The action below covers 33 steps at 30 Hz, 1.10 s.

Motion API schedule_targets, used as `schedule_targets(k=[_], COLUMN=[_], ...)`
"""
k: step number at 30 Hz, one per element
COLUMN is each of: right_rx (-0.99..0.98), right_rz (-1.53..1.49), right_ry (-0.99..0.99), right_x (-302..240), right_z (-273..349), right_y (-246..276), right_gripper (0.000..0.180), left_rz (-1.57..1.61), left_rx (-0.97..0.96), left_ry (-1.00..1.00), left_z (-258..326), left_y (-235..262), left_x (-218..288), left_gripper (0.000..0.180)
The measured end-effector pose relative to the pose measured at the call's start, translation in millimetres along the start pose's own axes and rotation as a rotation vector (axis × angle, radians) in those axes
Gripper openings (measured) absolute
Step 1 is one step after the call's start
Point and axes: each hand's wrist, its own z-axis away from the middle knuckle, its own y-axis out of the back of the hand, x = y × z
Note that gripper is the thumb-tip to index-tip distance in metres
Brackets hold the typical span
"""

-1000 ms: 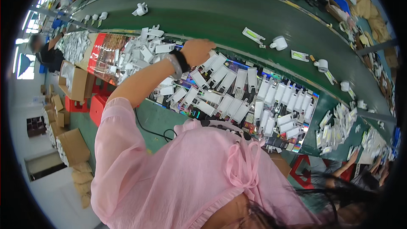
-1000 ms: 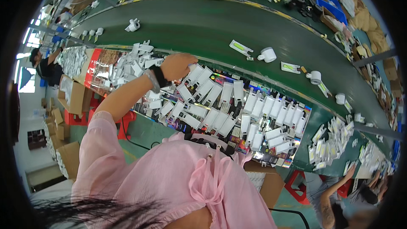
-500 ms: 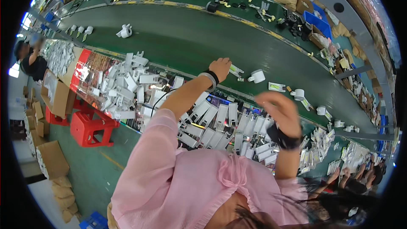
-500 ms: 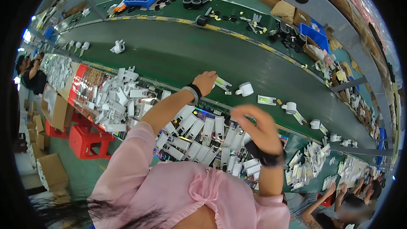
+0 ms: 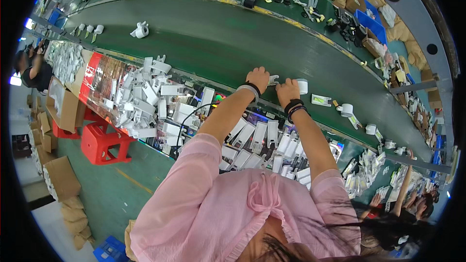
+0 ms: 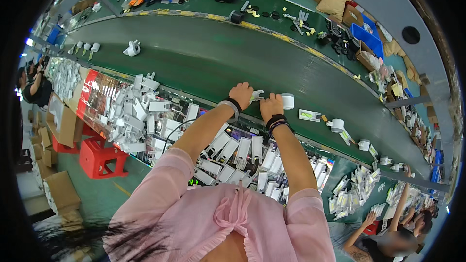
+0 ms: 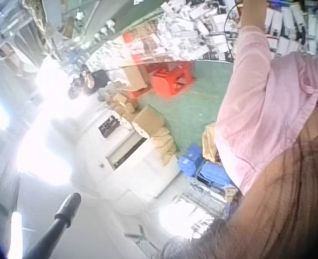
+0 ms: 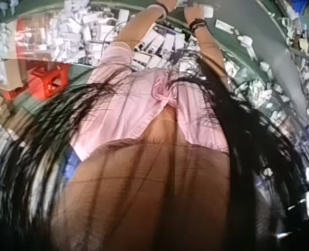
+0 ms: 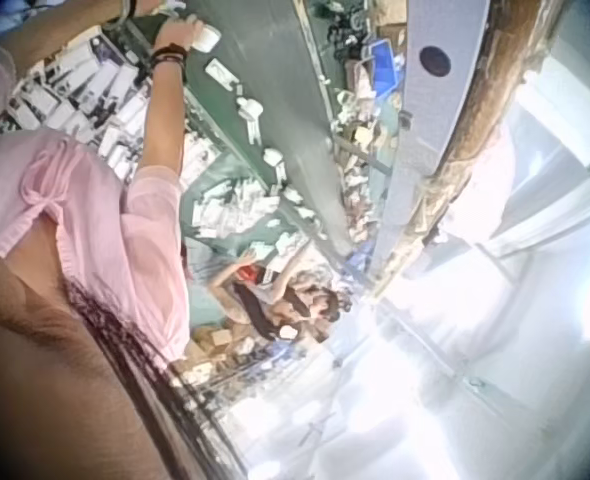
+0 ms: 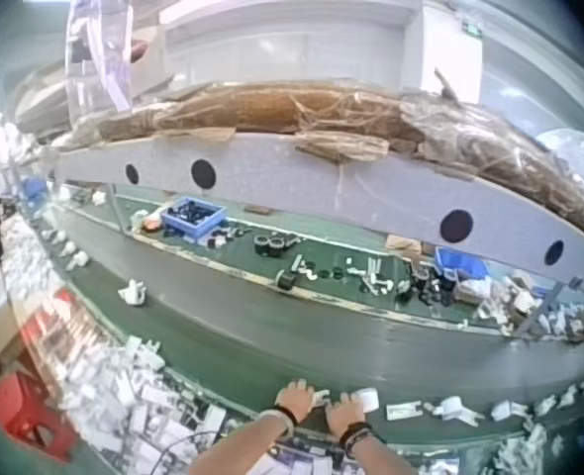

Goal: The recorder is assembling small electronic components, specifically placing small internal parts into white plastic housings on an industrial assembly line.

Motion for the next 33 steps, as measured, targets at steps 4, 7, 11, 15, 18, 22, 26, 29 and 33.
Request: schedule_targets(k=[4,7,11,15,18,22,26,29,33], right_rx=[0.191,0.414,0.147,0.314,0.25,0.383,0.413,0.442,0.489], right_rz=[-0.046,-0.07,-0.259,-0.414,-1.13,-1.214,-1.214,-1.177,-1.082], right_ry=[-0.007,0.064,-0.103,-0.059,-0.236,-0.144,-0.098,-0.074,-0.06], right_x=[3,8,0,4,-7,-35,-71,-90,-114], right_z=[-4,-10,-21,-19,-3,37,91,121,147], right_y=[-3,-13,-8,-7,57,117,190,201,212], right_gripper=[0.017,0.013,0.009,0.018,0.02,0.014,0.021,0.022,0.02], left_rz=[0.157,0.288,0.465,0.8,1.186,1.451,1.769,1.898,1.914], left_rx=[0.023,0.007,0.011,-0.047,-0.046,-0.079,-0.157,-0.192,-0.164], left_ry=[0.04,0.083,0.091,0.262,0.354,0.273,0.376,0.475,0.473], left_z=[8,14,29,42,76,140,211,242,271], left_y=[1,20,34,55,91,136,187,182,164], left_x=[-6,-3,-3,3,6,13,29,34,44], left_gripper=[0.035,0.045,0.052,0.049,0.045,0.046,0.04,0.038,0.032])
